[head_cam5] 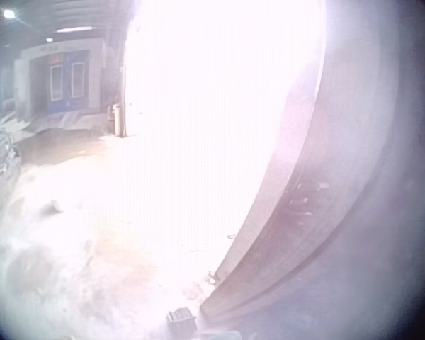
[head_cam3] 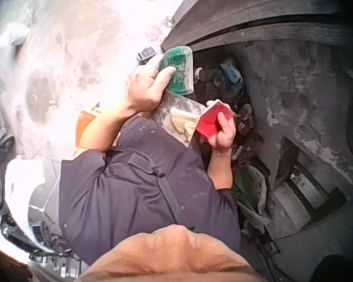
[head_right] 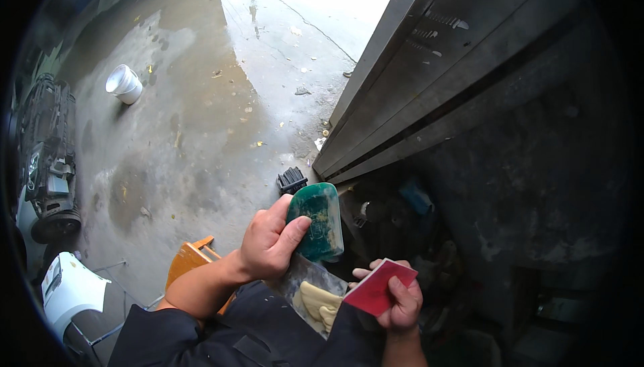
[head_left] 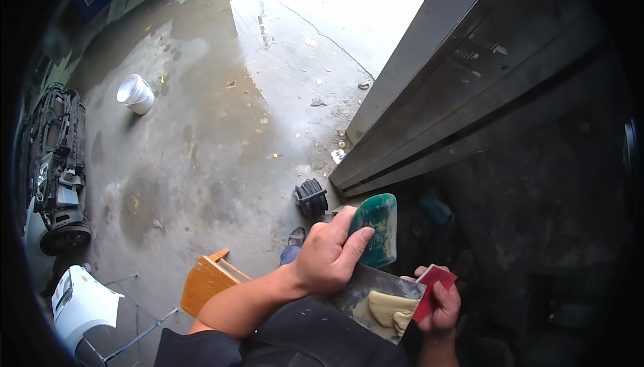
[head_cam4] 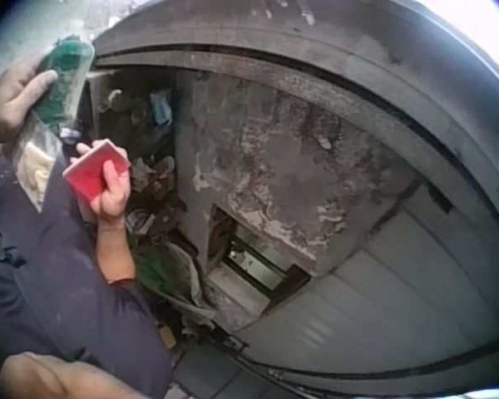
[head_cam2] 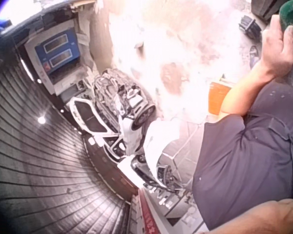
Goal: The person applies a beige body filler to the rear quarter panel of a white car using a spreader, smoothing the material over the surface. The person then uses a sanding block to sand the applied filler, leveling the surface.
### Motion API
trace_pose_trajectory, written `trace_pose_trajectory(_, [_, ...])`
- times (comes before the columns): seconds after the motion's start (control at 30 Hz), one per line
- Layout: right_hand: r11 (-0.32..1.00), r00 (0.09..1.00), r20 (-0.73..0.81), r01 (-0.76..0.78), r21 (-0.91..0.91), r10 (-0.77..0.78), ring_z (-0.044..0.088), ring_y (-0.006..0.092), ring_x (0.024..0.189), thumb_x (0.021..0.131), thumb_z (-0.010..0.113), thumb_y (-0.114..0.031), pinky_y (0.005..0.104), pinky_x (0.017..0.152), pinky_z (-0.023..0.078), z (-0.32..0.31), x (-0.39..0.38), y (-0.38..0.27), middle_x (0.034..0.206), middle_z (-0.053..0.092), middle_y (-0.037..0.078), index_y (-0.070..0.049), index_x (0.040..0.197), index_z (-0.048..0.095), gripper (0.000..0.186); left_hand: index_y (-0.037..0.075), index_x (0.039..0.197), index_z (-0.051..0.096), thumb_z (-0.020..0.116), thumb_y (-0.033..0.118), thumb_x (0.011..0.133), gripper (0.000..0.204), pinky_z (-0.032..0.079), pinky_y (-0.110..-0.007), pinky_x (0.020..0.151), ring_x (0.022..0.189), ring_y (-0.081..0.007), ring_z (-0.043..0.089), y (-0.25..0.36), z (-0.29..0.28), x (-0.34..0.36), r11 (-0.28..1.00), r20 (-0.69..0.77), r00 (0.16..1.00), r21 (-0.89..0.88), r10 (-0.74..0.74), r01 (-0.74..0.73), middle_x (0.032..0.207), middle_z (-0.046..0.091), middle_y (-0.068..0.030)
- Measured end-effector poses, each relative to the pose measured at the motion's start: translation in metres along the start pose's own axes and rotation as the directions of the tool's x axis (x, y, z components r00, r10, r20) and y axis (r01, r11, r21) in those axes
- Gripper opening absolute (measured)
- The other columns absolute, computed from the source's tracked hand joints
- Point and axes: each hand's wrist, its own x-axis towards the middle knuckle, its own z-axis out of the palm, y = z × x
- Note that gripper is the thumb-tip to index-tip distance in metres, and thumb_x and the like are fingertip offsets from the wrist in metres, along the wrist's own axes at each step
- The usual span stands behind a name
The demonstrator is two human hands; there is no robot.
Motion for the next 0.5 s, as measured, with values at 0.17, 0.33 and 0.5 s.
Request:
trace_pose_trajectory(0.17, [0.98,0.999,-0.036,0.033,-0.194,-0.04,0.067,0.0347,0.089,0.1,0.049,-0.012,0.0488,0.08,0.057,0.004,0.008,-0.002,0.098,0.063,0.019,0.0,0.119,0.047,0.022,-0.001,0.112,0.055,0.056,0.011,0.097,0.019,0.048,-0.033,0.057,0.059,-0.0236,0.064,-0.007,-0.003,-0.003,0.999,0.022,0.999,0.006,-0.045,0.045,0.069,0.063,-0.0136])
trace_pose_trajectory(0.33, [0.89,0.996,0.025,0.089,-0.447,-0.087,0.061,0.0193,0.065,0.102,0.051,-0.018,0.0304,0.063,0.052,0.021,0.016,-0.006,0.082,0.061,0.011,0.0,0.115,0.049,0.022,-0.002,0.127,0.052,0.05,0.016,0.101,0.031,0.049,-0.026,0.083,0.092,-0.01,0.06,-0.014,-0.009,-0.009,0.878,0.203,0.969,-0.426,-0.142,0.218,0.103,0.065,-0.0063])
trace_pose_trajectory(0.5, [0.92,0.995,0.101,0.026,-0.392,0.015,0.056,0.0103,0.059,0.096,0.064,-0.016,0.0236,0.056,0.047,0.056,0.019,-0.015,0.075,0.061,0.005,-0.002,0.104,0.056,0.018,-0.005,0.135,0.044,0.046,0.017,0.104,0.038,0.048,-0.025,0.089,0.102,-0.009,0.057,-0.004,-0.018,-0.019,0.698,0.39,0.917,-0.634,-0.085,0.335,0.115,0.06,-0.0066])
